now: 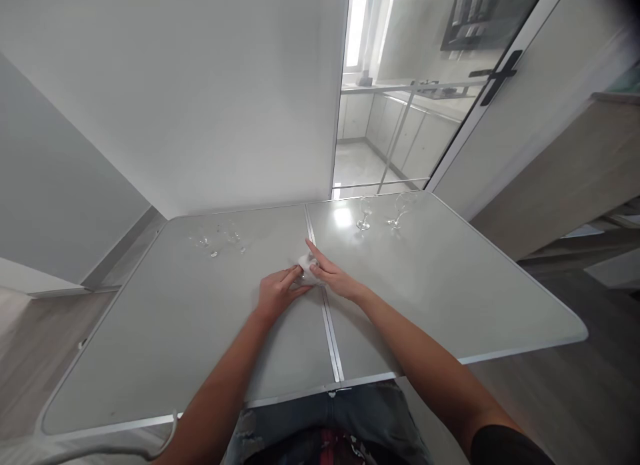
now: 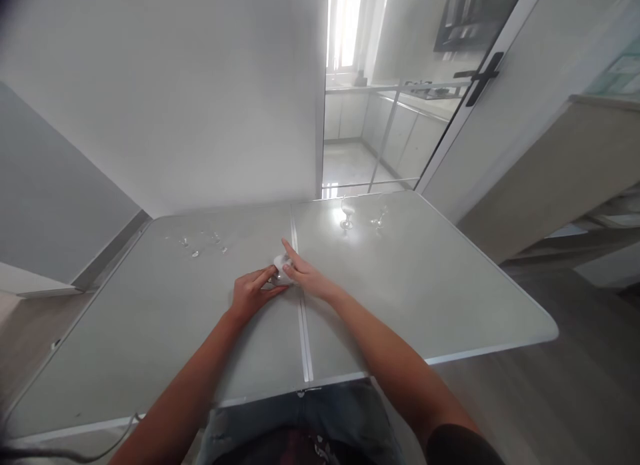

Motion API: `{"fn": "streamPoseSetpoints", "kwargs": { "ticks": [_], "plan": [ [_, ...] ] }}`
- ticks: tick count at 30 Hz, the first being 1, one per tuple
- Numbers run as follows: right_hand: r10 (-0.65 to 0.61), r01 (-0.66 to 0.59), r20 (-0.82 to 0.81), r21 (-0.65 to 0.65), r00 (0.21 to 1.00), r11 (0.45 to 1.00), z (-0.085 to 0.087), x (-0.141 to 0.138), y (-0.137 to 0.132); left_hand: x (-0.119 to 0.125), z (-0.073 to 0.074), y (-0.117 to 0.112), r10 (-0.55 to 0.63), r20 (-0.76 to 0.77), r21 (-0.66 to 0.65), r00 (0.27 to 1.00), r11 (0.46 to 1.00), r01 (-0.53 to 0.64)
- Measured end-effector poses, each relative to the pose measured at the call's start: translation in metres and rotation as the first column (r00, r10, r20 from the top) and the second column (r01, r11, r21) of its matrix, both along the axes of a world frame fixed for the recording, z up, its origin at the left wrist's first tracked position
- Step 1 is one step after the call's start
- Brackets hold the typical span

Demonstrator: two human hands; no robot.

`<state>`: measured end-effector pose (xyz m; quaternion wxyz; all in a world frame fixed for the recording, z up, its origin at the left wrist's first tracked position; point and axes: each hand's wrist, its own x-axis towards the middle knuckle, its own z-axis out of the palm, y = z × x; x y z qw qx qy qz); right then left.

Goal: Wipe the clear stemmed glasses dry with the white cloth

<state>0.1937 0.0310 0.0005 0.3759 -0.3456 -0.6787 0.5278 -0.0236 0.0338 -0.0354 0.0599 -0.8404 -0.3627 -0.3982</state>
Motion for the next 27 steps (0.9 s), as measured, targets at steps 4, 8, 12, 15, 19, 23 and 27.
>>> {"fn": "streamPoseSetpoints", "kwargs": {
  "ticks": [4,8,12,15,19,23,27],
  "plan": [
    [0.011,-0.010,-0.061,0.013,0.998,1.000,-0.001,0.006,0.004,0.000,0.004,-0.001,0.071,0.002,-0.087,0.997,0.994,-0.071],
    [0.116,-0.157,0.170,0.250,0.979,0.955,0.004,0.017,0.007,0.000,0.008,-0.003,0.123,-0.052,-0.242,0.991,0.961,-0.132],
    [0.147,-0.295,0.366,0.391,0.919,0.872,0.011,0.026,0.007,0.001,0.011,-0.003,0.060,-0.003,-0.427,0.998,0.903,-0.055],
    [0.134,-0.230,0.281,0.342,0.950,0.911,0.014,0.024,0.006,0.000,0.008,-0.001,0.040,0.018,-0.452,0.999,0.892,-0.028],
    [-0.019,0.025,-0.066,0.082,0.998,0.996,0.013,0.012,0.006,-0.002,-0.001,0.005,0.097,-0.054,-0.279,0.994,0.954,-0.109],
    [-0.294,0.258,-0.201,-0.186,0.934,0.948,0.009,0.004,0.007,0.003,-0.004,0.005,0.159,-0.036,-0.163,0.987,0.973,-0.163],
    [-0.215,0.214,0.006,0.098,0.976,0.972,0.013,0.009,0.005,0.009,0.003,-0.001,0.096,0.094,-0.295,0.991,0.953,-0.064]
  ]
}}
